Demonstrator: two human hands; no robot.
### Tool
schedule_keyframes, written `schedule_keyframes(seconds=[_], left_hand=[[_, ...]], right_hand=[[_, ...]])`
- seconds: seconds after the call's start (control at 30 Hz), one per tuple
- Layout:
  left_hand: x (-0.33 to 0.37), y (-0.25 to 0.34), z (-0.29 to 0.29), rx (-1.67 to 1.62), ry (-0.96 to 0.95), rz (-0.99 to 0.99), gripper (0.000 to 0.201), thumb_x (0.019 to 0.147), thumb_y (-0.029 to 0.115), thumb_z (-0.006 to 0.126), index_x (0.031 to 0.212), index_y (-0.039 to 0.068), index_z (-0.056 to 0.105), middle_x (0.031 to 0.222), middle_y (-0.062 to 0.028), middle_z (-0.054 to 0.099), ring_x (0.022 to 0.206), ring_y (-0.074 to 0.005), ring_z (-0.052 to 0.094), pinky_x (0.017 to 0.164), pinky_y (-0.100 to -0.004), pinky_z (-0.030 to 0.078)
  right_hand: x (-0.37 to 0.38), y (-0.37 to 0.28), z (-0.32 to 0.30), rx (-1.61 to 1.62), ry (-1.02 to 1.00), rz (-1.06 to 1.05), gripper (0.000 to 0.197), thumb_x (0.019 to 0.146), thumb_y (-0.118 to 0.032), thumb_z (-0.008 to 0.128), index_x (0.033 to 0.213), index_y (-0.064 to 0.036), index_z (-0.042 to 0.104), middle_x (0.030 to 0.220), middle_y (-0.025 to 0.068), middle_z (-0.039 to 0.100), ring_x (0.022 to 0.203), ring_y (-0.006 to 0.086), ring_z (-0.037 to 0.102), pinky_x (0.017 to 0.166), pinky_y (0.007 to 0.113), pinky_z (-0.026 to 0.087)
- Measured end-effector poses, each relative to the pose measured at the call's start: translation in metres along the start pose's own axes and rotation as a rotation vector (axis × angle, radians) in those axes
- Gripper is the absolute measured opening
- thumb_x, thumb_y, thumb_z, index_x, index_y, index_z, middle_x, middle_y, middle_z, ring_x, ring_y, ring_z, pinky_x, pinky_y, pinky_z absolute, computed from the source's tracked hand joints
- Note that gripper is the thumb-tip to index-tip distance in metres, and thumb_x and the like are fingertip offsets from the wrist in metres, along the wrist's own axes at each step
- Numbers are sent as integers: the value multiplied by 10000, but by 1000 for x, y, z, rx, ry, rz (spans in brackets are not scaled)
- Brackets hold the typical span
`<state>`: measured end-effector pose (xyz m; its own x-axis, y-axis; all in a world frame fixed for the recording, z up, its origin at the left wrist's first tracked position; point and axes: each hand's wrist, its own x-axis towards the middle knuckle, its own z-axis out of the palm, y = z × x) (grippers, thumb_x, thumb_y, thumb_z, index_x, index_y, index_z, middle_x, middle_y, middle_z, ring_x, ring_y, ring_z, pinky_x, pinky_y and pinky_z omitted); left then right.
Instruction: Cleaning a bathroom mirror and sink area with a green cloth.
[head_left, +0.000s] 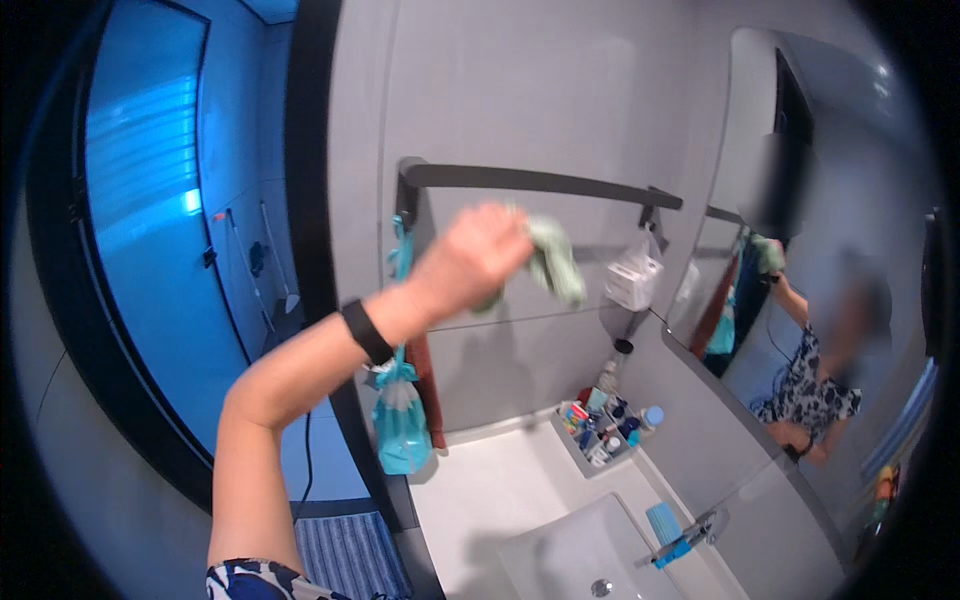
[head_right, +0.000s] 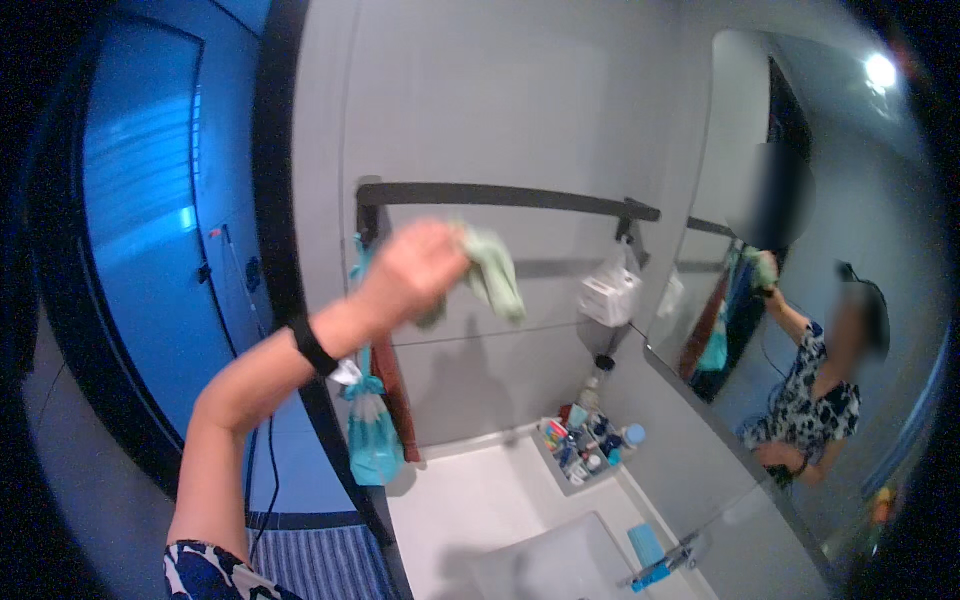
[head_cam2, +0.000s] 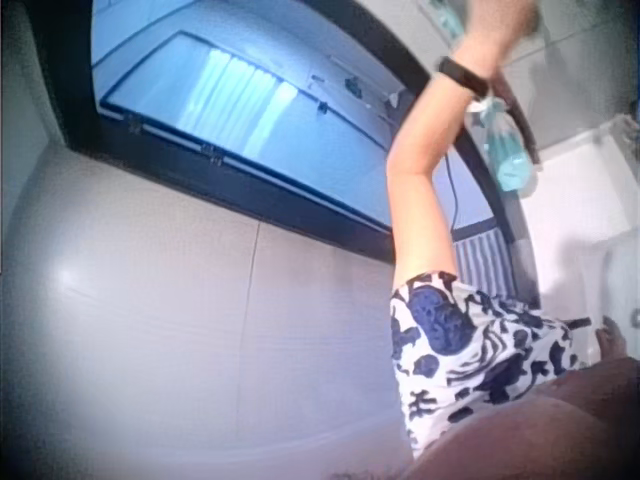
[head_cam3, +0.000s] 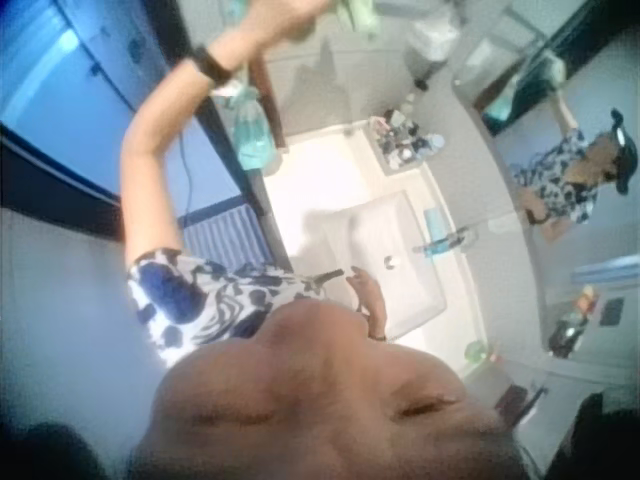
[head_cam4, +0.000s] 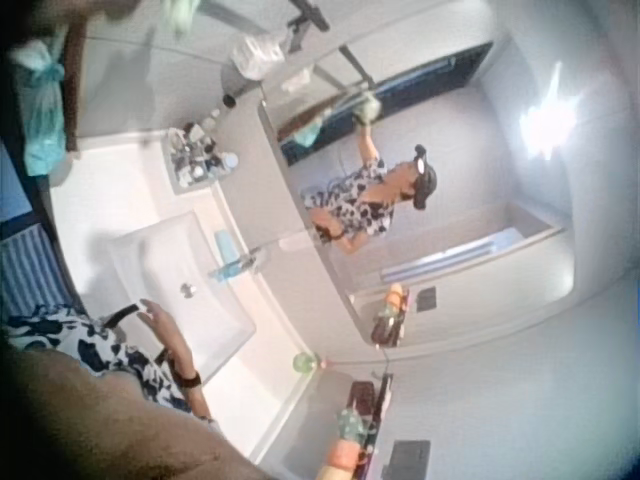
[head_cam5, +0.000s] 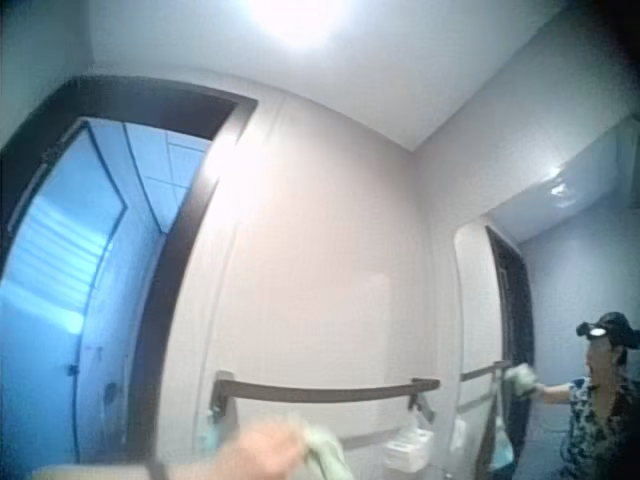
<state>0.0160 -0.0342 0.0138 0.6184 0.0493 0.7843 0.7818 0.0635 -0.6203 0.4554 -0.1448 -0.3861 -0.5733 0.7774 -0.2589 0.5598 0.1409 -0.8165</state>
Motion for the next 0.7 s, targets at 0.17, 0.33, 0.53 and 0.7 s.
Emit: schedule_keyframes(seconds=[0.17,0.33,0.53,0.7], left_hand=[[50,-178,-52,337,159,-125,261,831,69,567,1080,-5,547,1090,-167,577,977,-341,570,822,-387,484],[23,-228,-2,856,-267,56,161,843,182,492,918,86,597,952,-88,569,1039,-225,517,982,-400,329],[-25,-201,5,601,-316,24,217,828,134,485,984,21,584,986,-97,573,997,-234,525,940,-363,366],[-100,-140,-13,433,-274,39,221,783,129,492,919,12,621,1090,-106,586,1091,-215,501,1053,-366,304]], right_hand=[[26,-43,5,-55,-116,30,406,860,-178,631,1224,-16,552,997,164,658,910,213,620,815,315,478],[48,-49,23,10,-76,94,372,864,-151,618,1200,-1,566,1084,178,636,986,241,601,864,320,458],[47,-98,20,-144,-139,49,322,856,-107,601,1155,12,583,1131,200,610,1020,297,588,872,331,455],[53,-114,19,-113,-197,48,322,864,-108,583,1162,14,572,1091,203,626,964,314,608,840,340,467]])
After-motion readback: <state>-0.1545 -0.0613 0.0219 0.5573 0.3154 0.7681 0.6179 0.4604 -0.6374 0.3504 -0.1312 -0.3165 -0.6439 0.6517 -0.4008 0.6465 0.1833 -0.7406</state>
